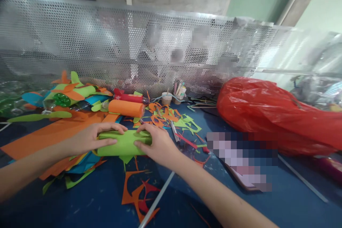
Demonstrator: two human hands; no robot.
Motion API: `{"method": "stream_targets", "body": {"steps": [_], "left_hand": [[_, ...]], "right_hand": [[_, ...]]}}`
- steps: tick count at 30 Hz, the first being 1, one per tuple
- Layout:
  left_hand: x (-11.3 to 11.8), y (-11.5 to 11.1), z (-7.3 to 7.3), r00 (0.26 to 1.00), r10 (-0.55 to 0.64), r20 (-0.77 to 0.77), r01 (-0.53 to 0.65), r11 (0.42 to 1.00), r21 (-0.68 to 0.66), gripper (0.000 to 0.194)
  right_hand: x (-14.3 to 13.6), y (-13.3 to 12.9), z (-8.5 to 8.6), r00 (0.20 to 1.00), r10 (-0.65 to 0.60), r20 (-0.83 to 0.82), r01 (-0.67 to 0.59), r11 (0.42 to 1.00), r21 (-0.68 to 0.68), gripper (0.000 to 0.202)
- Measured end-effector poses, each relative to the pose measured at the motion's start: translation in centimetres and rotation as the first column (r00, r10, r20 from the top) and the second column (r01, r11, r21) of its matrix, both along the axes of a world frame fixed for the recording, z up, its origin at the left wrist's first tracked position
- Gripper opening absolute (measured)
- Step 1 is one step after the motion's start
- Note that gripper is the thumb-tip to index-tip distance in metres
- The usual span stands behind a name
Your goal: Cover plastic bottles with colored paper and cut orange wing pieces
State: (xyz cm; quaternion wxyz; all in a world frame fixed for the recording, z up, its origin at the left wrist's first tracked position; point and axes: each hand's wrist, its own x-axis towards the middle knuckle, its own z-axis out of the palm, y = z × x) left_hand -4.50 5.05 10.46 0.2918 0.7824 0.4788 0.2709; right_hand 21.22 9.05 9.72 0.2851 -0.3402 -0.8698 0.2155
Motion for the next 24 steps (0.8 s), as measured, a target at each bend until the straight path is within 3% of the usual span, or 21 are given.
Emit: {"method": "stream_targets", "body": {"steps": [7, 16, 24], "left_hand": [[0.2, -0.3, -1.3, 0.988, 0.015, 0.155, -0.02, 0.999, 0.032, 0.018], [0.3, -0.4, -1.6, 0.984, 0.019, 0.178, -0.04, 0.992, 0.117, 0.013], [-0.2, -0.4, -2.3, 0.996, -0.038, 0.078, 0.019, 0.971, 0.239, 0.017]], "right_hand": [[0.0, -0.1, -0.5, 0.995, 0.062, 0.075, -0.069, 0.993, 0.1, 0.03], [0.1, -0.1, -1.2, 0.997, 0.073, 0.039, -0.078, 0.988, 0.135, 0.022], [0.1, -0.3, -1.7, 0.993, 0.085, 0.082, -0.109, 0.928, 0.356, 0.012]]}}
